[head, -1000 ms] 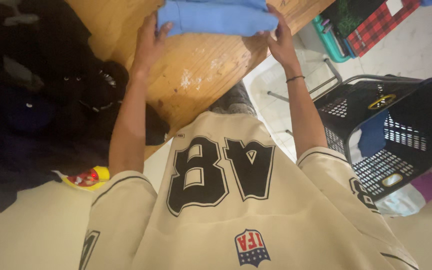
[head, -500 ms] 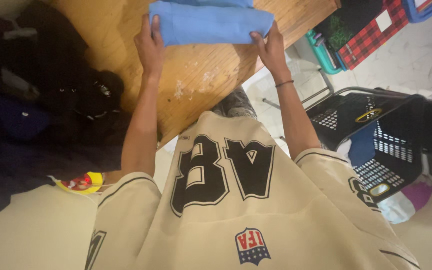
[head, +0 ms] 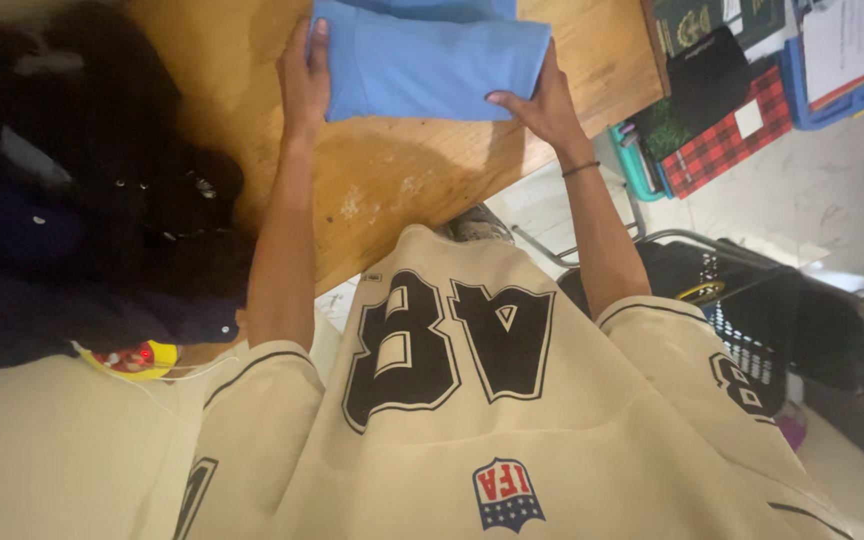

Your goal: The person zips up a light blue hooded jacket, spreads it out on a wooden surface, and then folds the body and sleeves of the jacket into a rectangular shape.

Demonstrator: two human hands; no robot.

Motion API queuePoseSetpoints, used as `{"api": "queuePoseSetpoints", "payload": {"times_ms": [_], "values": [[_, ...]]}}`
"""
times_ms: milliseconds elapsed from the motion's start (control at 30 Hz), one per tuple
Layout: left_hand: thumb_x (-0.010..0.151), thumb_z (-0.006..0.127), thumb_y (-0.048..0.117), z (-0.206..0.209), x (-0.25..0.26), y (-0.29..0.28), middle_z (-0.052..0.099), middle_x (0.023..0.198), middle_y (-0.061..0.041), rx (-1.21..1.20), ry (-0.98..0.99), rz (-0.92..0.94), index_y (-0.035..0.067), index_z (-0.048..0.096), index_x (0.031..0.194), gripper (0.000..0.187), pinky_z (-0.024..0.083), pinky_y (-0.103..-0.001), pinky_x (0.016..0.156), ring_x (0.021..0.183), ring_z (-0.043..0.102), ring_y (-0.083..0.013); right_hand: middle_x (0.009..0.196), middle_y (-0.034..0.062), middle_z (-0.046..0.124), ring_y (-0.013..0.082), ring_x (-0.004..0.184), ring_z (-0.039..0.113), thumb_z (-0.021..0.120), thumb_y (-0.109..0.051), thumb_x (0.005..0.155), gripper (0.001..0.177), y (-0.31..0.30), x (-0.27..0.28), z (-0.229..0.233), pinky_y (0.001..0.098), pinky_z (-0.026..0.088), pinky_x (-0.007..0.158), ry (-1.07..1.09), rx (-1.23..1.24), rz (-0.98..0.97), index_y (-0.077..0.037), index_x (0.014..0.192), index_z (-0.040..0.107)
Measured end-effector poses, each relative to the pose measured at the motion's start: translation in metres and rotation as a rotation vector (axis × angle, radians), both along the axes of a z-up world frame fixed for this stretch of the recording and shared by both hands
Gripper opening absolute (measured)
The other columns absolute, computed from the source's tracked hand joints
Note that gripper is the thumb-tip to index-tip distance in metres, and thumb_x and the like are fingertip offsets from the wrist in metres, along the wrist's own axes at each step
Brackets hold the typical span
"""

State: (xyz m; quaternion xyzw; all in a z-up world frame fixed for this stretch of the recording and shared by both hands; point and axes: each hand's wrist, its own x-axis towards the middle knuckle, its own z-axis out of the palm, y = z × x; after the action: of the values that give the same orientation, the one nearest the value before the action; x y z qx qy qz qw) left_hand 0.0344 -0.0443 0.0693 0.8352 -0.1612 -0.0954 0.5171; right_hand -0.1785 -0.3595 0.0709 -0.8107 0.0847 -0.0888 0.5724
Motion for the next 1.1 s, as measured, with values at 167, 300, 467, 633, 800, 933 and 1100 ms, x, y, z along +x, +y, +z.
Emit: {"api": "queuePoseSetpoints", "payload": {"times_ms": [167,300,467,633,800,933,1100], "values": [[0.114,0.051,0.038,-0.012,0.008,-0.012,0.074,0.12,-0.023,-0.021,0.056,0.044,-0.003,0.062,0.131,0.046,0.052,-0.041,0.098,0.11,0.071,-0.0322,0.127,0.0235,0.072,0.0316,0.12,0.073,0.076,-0.029,0.104,0.069,-0.012,0.024,-0.028,0.0396,0.058,0.102,0.112,0.051,-0.163,0.005,0.149,0.037],[0.11,0.054,0.041,-0.035,0.033,-0.02,0.073,0.124,-0.024,0.142,0.045,0.137,-0.002,0.064,0.133,0.05,0.054,-0.037,0.101,0.115,0.071,-0.0304,0.124,0.0225,0.074,0.0295,0.116,0.073,0.064,-0.036,0.111,0.049,-0.024,0.06,-0.067,0.0396,0.056,0.1,0.229,0.014,-0.192,0.003,0.139,0.054],[0.107,0.059,0.043,-0.034,0.04,-0.018,0.064,0.139,-0.02,0.053,0.323,0.015,-0.002,0.055,0.143,0.057,0.047,-0.036,0.11,0.127,0.061,-0.0279,0.119,0.0185,0.075,0.0253,0.112,0.071,0.064,-0.038,0.109,0.046,-0.021,0.064,-0.075,0.0373,0.056,0.1,0.334,0.118,-0.251,0.003,0.129,0.061],[0.1,0.079,0.033,-0.046,0.037,-0.007,0.042,0.156,-0.019,-0.381,0.543,-0.286,-0.001,0.028,0.156,0.083,0.037,-0.039,0.12,0.144,0.041,-0.0296,0.137,0.0216,0.053,0.0298,0.127,0.051,0.074,-0.026,0.107,0.064,-0.006,0.022,-0.054,0.0416,0.042,0.106,-0.068,0.262,-0.165,0.009,0.145,0.037],[0.107,0.074,0.036,-0.075,0.037,-0.006,0.046,0.157,-0.023,-0.082,0.342,-0.184,-0.006,0.039,0.154,0.072,0.035,-0.039,0.12,0.145,0.044,-0.0298,0.116,0.0163,0.073,0.0194,0.107,0.066,0.061,-0.028,0.11,0.038,0.008,0.021,-0.055,0.035,0.055,0.096,0.168,0.219,-0.395,0.004,0.13,0.06],[0.102,0.065,0.046,-0.06,0.043,0.002,0.065,0.144,-0.018,0.012,0.495,-0.086,-0.001,0.053,0.146,0.066,0.048,-0.034,0.115,0.134,0.062,-0.0253,0.118,0.0201,0.076,0.0225,0.109,0.069,0.055,-0.033,0.112,0.043,-0.006,0.038,-0.051,0.0374,0.055,0.098,0.073,0.048,-0.342,0.005,0.133,0.06],[0.107,0.07,0.043,-0.065,0.037,0.008,0.061,0.147,-0.024,-0.07,0.399,-0.132,-0.005,0.052,0.146,0.064,0.044,-0.039,0.116,0.137,0.058,-0.0311,0.121,0.0236,0.072,0.0338,0.115,0.07,0.056,-0.043,0.11,0.052,-0.02,0.065,-0.051,0.0417,0.054,0.099,0.344,-0.055,-0.29,0.003,0.133,0.059]]}}
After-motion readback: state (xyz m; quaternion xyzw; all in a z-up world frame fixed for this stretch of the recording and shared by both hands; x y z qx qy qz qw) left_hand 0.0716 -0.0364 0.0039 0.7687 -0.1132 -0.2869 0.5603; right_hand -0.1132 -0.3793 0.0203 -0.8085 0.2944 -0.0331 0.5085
